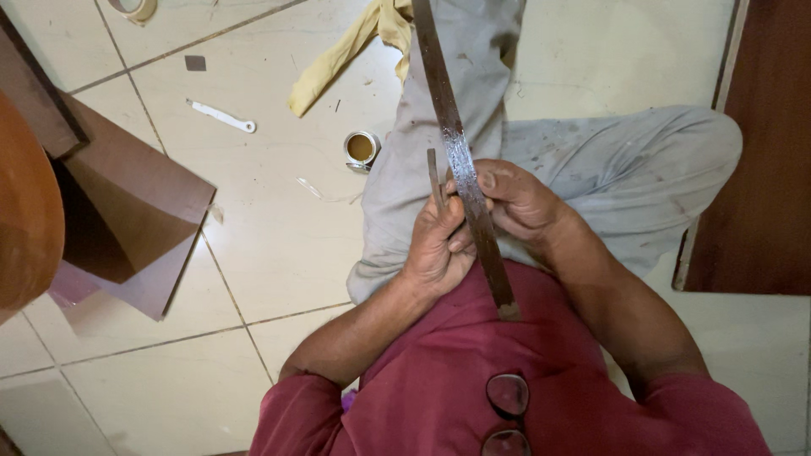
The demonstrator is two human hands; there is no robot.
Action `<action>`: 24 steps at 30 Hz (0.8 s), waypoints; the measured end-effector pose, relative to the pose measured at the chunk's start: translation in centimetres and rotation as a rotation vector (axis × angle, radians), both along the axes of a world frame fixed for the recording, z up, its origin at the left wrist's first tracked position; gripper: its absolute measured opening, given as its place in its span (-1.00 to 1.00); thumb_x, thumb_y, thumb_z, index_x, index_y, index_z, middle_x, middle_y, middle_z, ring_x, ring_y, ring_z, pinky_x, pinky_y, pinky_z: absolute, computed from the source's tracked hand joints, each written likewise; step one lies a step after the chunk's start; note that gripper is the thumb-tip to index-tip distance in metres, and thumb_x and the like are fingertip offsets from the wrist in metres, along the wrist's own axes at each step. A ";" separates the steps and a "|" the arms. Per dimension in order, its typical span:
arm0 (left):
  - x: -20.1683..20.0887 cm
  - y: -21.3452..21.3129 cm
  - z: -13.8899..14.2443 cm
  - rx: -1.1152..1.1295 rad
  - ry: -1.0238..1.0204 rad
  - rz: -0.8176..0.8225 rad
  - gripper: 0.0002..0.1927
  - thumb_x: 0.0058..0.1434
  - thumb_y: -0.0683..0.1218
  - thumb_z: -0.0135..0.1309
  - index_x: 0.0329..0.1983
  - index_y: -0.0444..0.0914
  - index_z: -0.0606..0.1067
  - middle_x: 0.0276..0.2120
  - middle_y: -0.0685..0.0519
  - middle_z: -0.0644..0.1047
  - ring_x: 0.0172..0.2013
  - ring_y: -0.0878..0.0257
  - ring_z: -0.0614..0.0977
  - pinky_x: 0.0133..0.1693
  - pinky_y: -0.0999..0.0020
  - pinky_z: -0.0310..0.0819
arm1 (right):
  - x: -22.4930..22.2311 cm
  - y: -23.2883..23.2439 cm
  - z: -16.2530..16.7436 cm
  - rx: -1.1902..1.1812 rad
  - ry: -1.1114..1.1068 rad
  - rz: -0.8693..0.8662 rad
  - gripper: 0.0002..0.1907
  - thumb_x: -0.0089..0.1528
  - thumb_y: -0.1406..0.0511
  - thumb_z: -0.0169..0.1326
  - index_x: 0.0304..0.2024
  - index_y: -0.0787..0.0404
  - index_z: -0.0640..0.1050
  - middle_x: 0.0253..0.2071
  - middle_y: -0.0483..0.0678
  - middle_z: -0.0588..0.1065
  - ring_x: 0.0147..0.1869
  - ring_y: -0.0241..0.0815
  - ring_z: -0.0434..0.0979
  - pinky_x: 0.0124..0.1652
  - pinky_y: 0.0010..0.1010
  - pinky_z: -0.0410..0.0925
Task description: The person sits on the floor and applies glue from a small can onto a long thin wooden strip, spreading the glue along the strip with a small applicator. They hold the strip across their lap, reposition it, and continue coating the surface section by section.
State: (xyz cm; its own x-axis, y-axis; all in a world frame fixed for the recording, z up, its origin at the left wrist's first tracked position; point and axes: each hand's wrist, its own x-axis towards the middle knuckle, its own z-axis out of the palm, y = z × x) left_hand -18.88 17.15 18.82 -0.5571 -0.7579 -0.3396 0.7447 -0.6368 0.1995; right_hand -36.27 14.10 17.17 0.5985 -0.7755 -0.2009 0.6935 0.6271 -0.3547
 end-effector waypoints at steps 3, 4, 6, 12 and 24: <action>0.1 -0.2 0.6 -0.025 -0.021 0.006 -0.63 0.39 0.02 0.23 0.12 -0.19 0.39 -0.18 0.10 0.56 -0.52 0.50 0.32 -0.43 0.61 0.22 | -0.1 -0.1 0.6 0.005 -0.046 0.037 -0.52 0.36 0.15 0.22 0.10 0.44 0.49 -0.10 0.09 0.55 -0.03 -0.02 0.65 -0.05 -0.04 0.57; 0.1 -0.3 1.0 -0.037 -0.025 0.008 -0.63 0.40 0.00 0.24 0.13 -0.19 0.38 -0.21 0.14 0.53 -0.52 0.49 0.33 -0.44 0.61 0.22 | -0.1 -0.2 0.9 0.012 -0.045 0.052 -0.49 0.33 0.14 0.25 0.09 0.44 0.48 -0.05 0.12 0.56 0.00 0.00 0.65 -0.04 -0.03 0.56; 0.1 -0.5 1.8 -0.064 -0.031 0.016 -0.62 0.41 -0.03 0.25 0.14 -0.19 0.36 -0.22 0.17 0.51 -0.51 0.50 0.33 -0.45 0.61 0.20 | -0.2 -0.3 1.8 0.018 -0.085 0.076 -0.44 0.30 0.13 0.30 0.11 0.43 0.44 -0.04 0.11 0.55 0.00 0.02 0.65 -0.01 0.03 0.56; 0.2 -1.0 4.2 -0.121 -0.121 0.014 -0.32 0.17 -0.04 0.29 0.31 -0.11 0.26 -0.13 0.20 0.53 -0.54 0.54 0.37 -0.55 0.69 0.21 | -0.2 -0.5 3.9 -0.022 -0.066 0.080 -0.22 0.23 0.10 0.35 0.29 0.44 0.35 -0.02 0.15 0.53 0.01 -0.03 0.64 -0.02 -0.12 0.55; 8.3 -1.5 -1.7 -0.406 -0.680 0.282 -0.50 0.54 0.21 -0.02 -0.02 -0.37 0.40 -0.52 0.13 0.46 -0.55 0.38 0.35 -0.47 0.46 0.25 | -1.6 0.0 0.6 -0.153 -0.258 -0.005 -0.63 0.37 0.19 0.27 0.09 0.33 0.61 -0.10 0.12 0.63 -0.07 -0.02 0.67 -0.01 -0.21 0.50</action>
